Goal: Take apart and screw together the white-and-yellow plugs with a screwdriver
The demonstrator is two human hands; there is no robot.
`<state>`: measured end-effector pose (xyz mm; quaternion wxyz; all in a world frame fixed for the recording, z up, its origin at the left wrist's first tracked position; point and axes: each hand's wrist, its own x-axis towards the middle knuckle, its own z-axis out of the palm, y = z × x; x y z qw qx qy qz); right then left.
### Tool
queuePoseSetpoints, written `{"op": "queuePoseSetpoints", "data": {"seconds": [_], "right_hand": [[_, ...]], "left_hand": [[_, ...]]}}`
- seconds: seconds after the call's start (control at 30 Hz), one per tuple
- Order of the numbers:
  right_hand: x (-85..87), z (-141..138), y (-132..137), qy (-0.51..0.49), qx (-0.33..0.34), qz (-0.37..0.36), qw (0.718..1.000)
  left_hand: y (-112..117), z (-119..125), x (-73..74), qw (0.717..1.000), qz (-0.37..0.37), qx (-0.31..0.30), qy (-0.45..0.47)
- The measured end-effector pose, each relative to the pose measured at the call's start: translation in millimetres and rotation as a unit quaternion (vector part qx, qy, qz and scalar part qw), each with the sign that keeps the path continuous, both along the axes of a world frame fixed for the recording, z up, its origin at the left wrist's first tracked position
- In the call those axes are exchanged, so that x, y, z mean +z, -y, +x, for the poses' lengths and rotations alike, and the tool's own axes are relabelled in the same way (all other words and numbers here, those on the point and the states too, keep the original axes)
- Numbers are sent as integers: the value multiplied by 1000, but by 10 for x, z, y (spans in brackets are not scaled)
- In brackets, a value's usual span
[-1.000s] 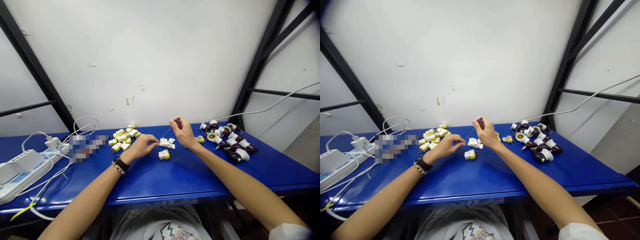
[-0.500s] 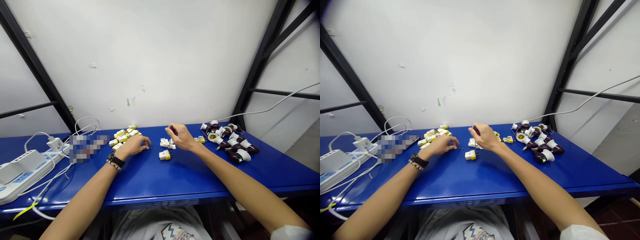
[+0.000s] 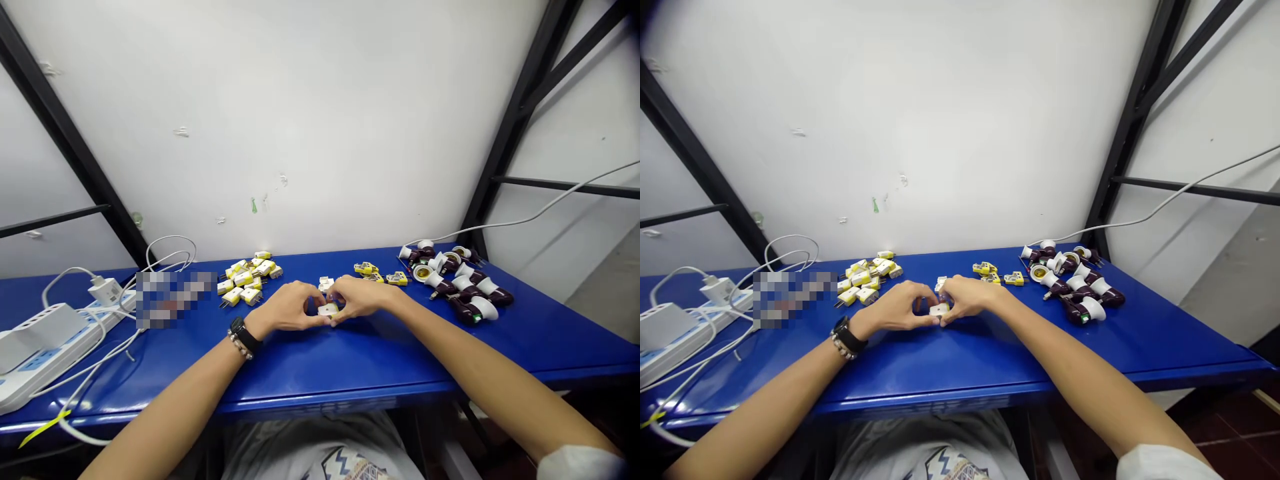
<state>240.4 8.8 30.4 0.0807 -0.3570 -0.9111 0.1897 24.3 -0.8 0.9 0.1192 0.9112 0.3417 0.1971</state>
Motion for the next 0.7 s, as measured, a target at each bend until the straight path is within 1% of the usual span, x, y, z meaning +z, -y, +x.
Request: {"op": "queuePoseSetpoints", "data": {"seconds": [0.1, 0.2, 0.3, 0.37, 0.47, 0.53, 0.63, 0.7], "right_hand": [[-20, -11, 6, 31, -4, -8, 999], [-30, 4, -15, 38, -17, 7, 999], [1, 66, -71, 49, -22, 1, 999], [54, 150, -126, 45, -35, 4, 998], [168, 345, -222, 1, -83, 39, 996], [240, 503, -288, -13, -131, 63, 989], [301, 718, -377, 19, -202, 85, 975], [306, 812, -419, 64, -235, 72, 967]], "left_hand": [[14, 39, -23, 1000, -1, 8, -2], [-28, -20, -13, 999, 2, 30, 27], [-95, -84, -14, 996, 39, 69, 44], [-145, -81, -44, 992, 70, 95, 40], [-211, 11, -130, 986, 109, 123, 36], [-245, 100, -198, 984, 132, 122, 21], [-278, 191, -273, 983, 155, 96, -25], [-287, 185, -274, 980, 170, 99, -43]]}}
